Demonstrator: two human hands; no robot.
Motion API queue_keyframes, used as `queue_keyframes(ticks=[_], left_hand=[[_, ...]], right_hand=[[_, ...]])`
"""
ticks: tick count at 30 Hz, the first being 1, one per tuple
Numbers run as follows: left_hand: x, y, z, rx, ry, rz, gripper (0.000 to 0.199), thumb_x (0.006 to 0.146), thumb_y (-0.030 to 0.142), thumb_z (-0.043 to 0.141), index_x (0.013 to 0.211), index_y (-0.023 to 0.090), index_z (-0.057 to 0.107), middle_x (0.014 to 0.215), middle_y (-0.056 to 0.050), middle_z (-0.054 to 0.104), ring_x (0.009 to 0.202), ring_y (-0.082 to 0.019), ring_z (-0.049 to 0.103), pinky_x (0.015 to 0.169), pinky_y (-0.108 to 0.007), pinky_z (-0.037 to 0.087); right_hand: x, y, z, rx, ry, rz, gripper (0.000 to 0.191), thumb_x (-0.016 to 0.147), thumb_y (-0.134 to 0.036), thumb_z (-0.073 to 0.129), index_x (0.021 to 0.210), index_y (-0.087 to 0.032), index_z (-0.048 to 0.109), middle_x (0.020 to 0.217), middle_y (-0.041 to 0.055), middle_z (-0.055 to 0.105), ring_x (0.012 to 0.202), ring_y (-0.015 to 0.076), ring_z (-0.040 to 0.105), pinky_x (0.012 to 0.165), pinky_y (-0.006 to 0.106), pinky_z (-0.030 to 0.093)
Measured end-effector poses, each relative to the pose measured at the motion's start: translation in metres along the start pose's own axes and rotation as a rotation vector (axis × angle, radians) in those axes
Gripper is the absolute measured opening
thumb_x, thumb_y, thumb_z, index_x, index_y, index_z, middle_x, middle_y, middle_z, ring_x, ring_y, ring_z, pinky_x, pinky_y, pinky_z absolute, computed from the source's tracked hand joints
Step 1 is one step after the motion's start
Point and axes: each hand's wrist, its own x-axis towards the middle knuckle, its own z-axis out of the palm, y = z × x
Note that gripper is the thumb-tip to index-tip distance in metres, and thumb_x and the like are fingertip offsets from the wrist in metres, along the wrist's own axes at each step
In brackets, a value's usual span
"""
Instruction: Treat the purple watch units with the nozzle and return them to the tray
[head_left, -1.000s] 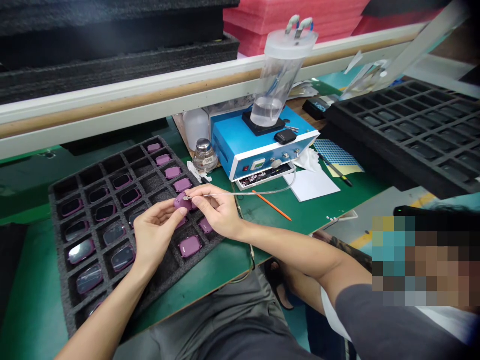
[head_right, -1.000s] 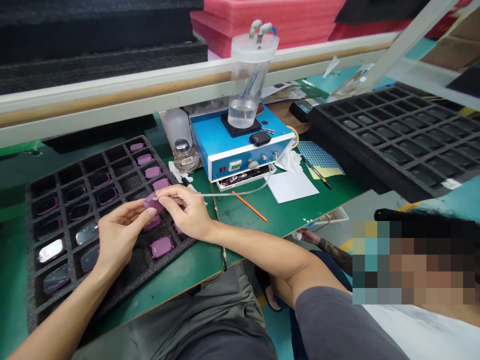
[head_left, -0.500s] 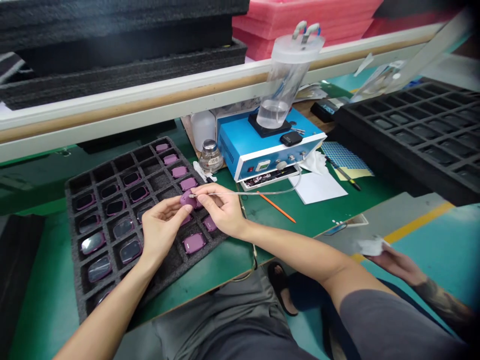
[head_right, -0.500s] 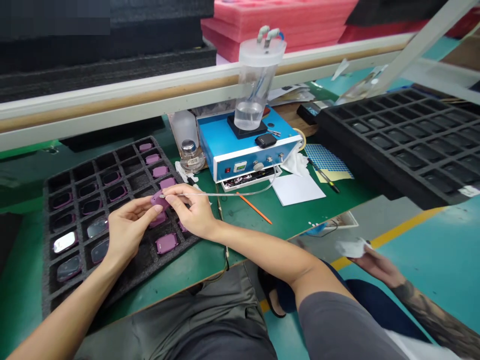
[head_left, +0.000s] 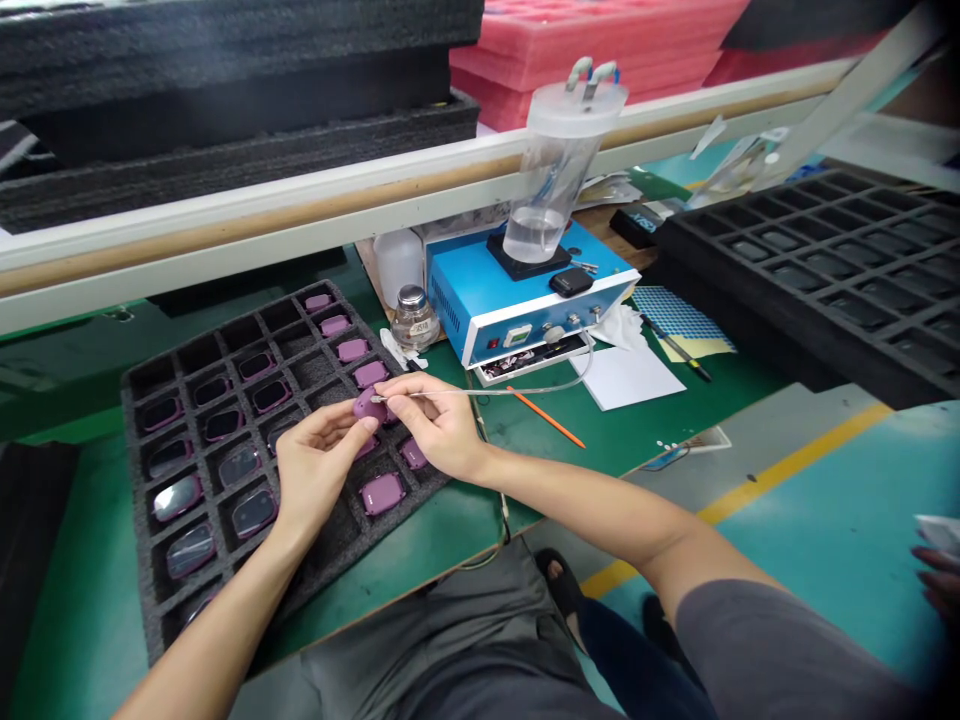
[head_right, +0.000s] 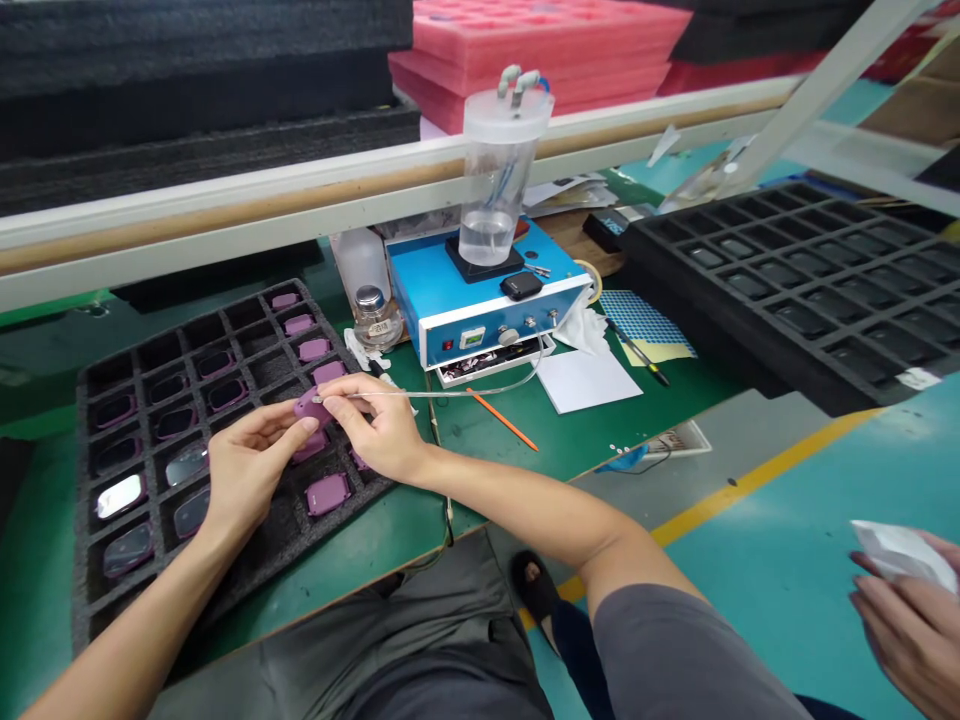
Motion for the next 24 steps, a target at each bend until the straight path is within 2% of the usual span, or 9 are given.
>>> queue_keyframes(ticks=[10, 18, 24], left_hand=[[-0.001, 0.001, 0.000, -0.016, -0.012, 0.000, 0.034, 0.068, 0.032, 0.090, 0.098, 0.018, 0.081, 0.090, -0.006, 0.081, 0.077, -0.016, 0.075, 0.072, -0.024, 0.062], [-0.002, 0.004, 0.000, 0.004, -0.005, -0.009, 0.036, 0.067, 0.034, 0.090, 0.098, 0.017, 0.080, 0.090, -0.006, 0.081, 0.078, -0.017, 0.074, 0.073, -0.026, 0.061], [-0.004, 0.014, -0.001, 0.083, -0.015, 0.003, 0.037, 0.068, 0.037, 0.089, 0.097, 0.015, 0.080, 0.088, -0.008, 0.081, 0.075, -0.019, 0.074, 0.073, -0.029, 0.061]], right_hand=[[0.000, -0.001, -0.001, 0.013, -0.006, -0.001, 0.013, 0.094, -0.033, 0.065, 0.098, -0.023, 0.073, 0.104, 0.0050, 0.075, 0.097, 0.0169, 0.074, 0.086, 0.031, 0.063], [0.000, -0.003, 0.000, -0.002, -0.004, 0.016, 0.017, 0.094, -0.038, 0.064, 0.097, -0.023, 0.072, 0.104, 0.0053, 0.076, 0.097, 0.0173, 0.074, 0.087, 0.031, 0.063], [-0.002, -0.007, 0.000, -0.008, 0.008, 0.035, 0.020, 0.094, -0.041, 0.065, 0.095, -0.022, 0.072, 0.102, 0.0063, 0.076, 0.096, 0.0181, 0.073, 0.087, 0.032, 0.062]])
